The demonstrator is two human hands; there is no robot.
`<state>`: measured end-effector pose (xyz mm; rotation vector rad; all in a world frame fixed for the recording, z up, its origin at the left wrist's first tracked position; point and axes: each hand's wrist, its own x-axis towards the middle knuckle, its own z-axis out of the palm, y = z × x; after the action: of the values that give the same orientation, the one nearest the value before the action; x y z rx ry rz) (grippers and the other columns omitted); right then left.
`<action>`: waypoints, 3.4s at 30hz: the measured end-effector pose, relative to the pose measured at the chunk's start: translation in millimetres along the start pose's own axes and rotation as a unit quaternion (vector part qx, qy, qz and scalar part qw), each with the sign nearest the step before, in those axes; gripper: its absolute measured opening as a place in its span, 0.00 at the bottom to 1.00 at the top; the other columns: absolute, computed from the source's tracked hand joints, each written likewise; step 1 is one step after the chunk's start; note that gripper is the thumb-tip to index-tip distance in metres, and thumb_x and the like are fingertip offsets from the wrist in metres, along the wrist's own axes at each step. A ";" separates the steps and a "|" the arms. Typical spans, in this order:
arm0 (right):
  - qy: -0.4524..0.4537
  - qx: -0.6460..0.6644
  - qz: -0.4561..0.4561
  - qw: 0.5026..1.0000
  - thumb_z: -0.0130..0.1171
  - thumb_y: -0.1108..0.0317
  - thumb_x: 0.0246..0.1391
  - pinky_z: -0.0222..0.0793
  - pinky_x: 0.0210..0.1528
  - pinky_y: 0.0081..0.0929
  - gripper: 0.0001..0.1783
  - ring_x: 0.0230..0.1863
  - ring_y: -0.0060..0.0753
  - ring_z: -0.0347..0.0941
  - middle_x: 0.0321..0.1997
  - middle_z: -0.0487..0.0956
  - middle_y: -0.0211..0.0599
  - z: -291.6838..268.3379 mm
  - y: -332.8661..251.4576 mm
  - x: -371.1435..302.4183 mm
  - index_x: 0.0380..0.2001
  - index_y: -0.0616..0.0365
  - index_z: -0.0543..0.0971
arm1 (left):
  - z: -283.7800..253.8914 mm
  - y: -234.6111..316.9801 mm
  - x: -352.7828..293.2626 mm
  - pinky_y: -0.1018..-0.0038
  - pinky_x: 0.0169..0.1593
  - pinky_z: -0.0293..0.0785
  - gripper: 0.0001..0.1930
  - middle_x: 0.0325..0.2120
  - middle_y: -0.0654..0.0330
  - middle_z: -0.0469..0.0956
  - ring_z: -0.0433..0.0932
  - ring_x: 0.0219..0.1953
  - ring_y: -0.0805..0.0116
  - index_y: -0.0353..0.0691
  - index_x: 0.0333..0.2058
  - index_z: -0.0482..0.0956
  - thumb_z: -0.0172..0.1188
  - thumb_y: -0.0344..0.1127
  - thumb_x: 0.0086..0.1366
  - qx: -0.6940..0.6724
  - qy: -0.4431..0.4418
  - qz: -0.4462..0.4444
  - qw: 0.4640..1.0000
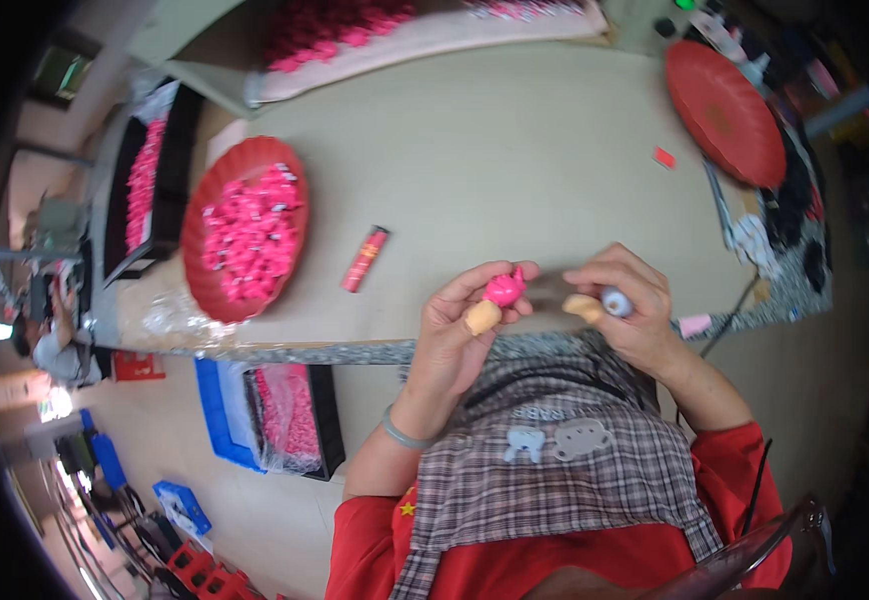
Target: The person assembles small figurines by retrieving parts from a tray, applying adhesive using a glue bottle, attaching the components together by hand, and placing the finished pieces into a plate.
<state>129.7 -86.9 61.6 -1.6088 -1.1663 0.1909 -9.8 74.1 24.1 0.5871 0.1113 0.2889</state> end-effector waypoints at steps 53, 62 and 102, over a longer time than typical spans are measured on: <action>-0.004 0.267 0.166 0.949 0.57 0.81 0.44 0.66 0.45 0.21 0.27 0.44 0.21 0.69 0.40 0.70 0.30 -32.6 41.6 29.0 0.51 0.57 0.66 | 20.3 80.4 123.5 0.80 0.43 0.75 0.19 0.43 0.52 0.71 0.72 0.42 0.64 0.30 0.54 0.65 0.50 0.34 0.68 0.079 -0.041 -0.016 0.996; -0.034 0.309 0.155 0.938 0.51 0.77 0.50 0.67 0.36 0.18 0.19 0.39 0.22 0.69 0.46 0.66 0.34 -38.6 23.3 16.7 0.48 0.60 0.67 | 22.9 19.1 35.8 0.77 0.52 0.76 0.28 0.50 0.43 0.69 0.72 0.50 0.58 0.28 0.55 0.65 0.62 0.30 0.57 0.020 0.040 -0.024 0.999; 0.079 -0.060 -0.111 0.989 0.63 0.58 0.50 0.75 0.32 0.23 0.28 0.34 0.34 0.80 0.40 0.79 0.45 -26.7 -14.8 -0.7 0.49 0.66 0.71 | 9.3 -18.5 1.1 0.78 0.46 0.74 0.17 0.40 0.55 0.74 0.74 0.42 0.67 0.36 0.44 0.74 0.64 0.36 0.58 -0.001 0.038 -0.026 0.999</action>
<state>137.9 -106.0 83.9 -1.5533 -1.2403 -0.1520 -2.6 54.9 21.3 0.5708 0.1992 0.2617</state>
